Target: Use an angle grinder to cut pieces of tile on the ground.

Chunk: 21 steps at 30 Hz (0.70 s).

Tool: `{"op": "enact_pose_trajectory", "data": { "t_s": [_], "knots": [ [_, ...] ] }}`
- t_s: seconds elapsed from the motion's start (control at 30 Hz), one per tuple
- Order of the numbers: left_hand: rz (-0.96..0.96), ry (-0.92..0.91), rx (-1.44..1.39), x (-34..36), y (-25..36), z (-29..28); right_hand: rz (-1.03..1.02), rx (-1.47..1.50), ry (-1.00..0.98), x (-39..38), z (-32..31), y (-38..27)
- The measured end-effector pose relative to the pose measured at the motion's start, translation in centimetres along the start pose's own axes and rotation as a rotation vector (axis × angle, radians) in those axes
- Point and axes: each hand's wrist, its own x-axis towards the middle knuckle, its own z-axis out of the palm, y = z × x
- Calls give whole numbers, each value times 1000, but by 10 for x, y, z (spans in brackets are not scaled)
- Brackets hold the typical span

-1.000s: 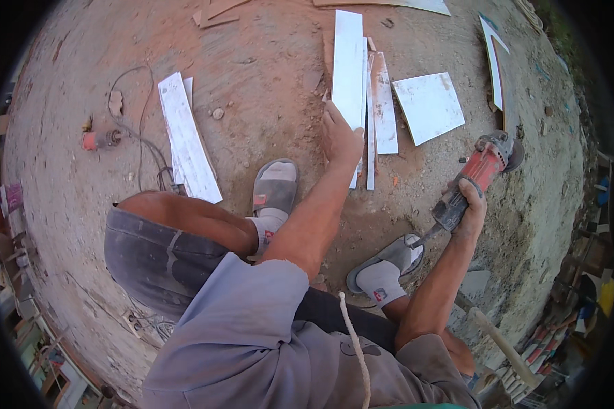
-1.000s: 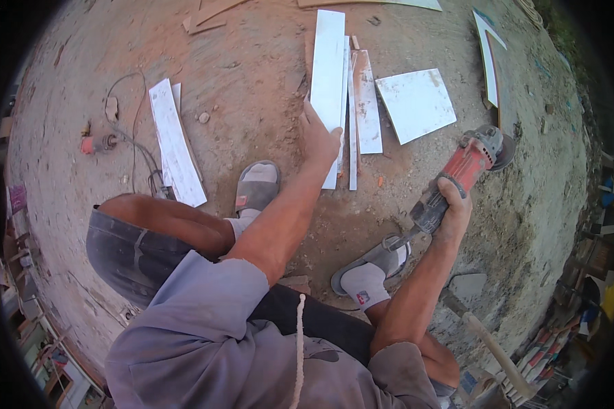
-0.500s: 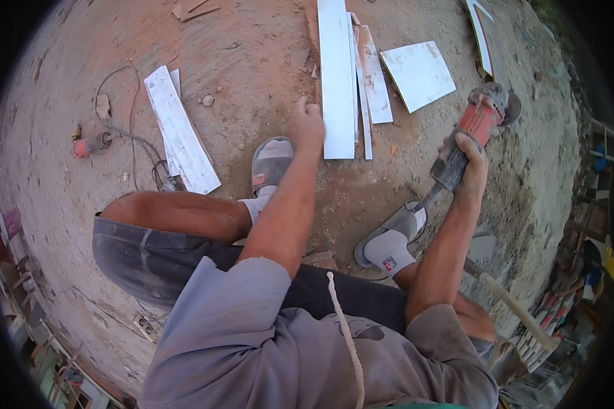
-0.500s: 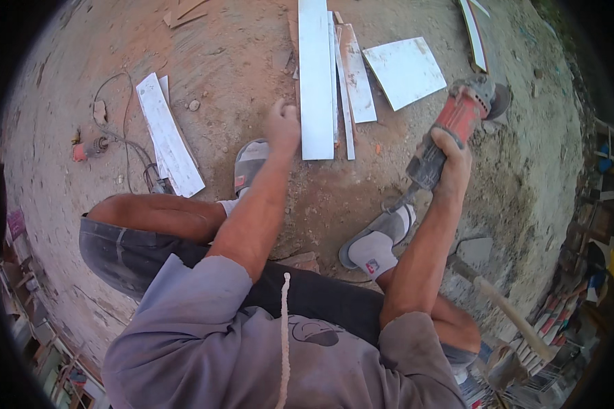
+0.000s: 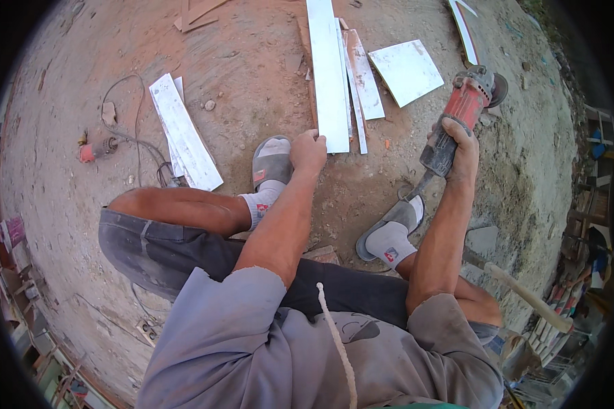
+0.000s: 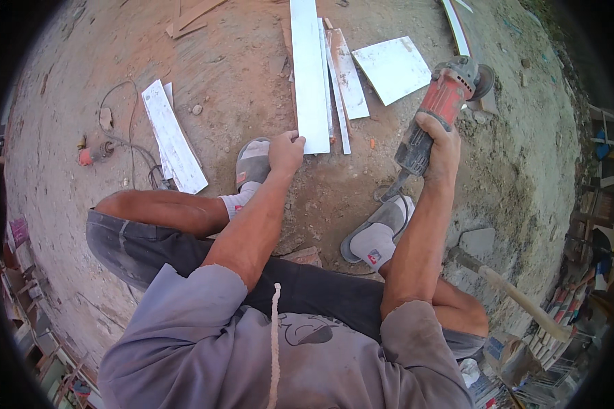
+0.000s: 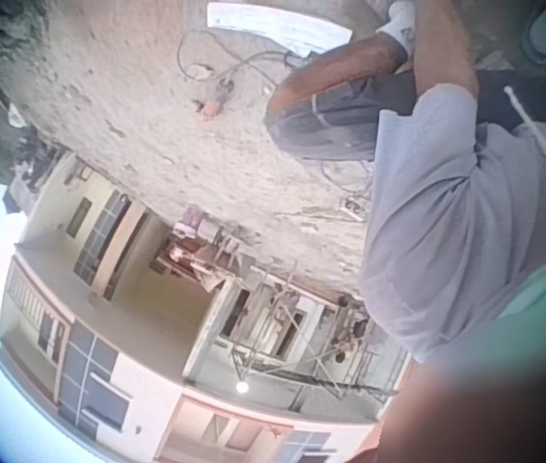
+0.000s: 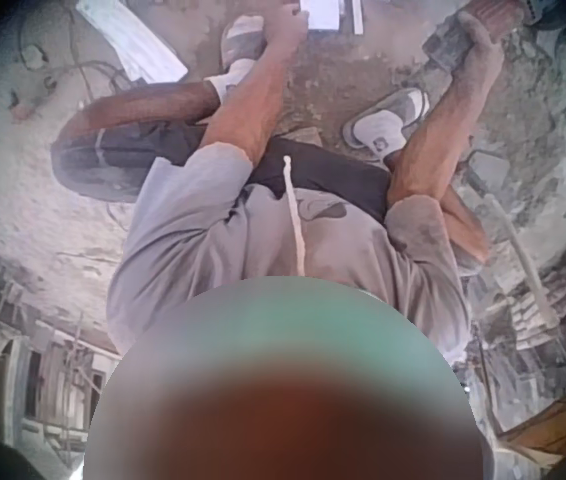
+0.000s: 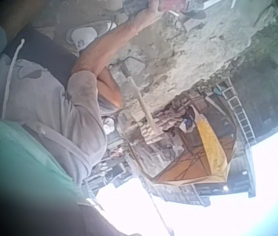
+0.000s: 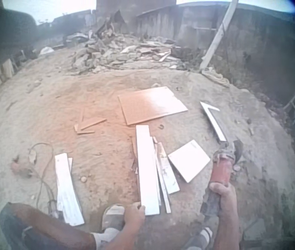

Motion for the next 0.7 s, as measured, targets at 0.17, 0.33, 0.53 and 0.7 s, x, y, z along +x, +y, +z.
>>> {"op": "enact_pose_trajectory", "data": {
  "t_s": [0.17,0.33,0.53,0.7],
  "knots": [
    [-28,-68,53,2,0,-2,12,-6,-14,-4,2,-4],
    [-20,-96,53,3,-1,-7,1,-16,-10,-5,0,-3],
    [47,144,-46,35,11,-26,-30,-67,-8,-13,20,3],
    [78,-218,-344,47,57,-44,17,-118,-113,-29,42,0]
  ]
}}
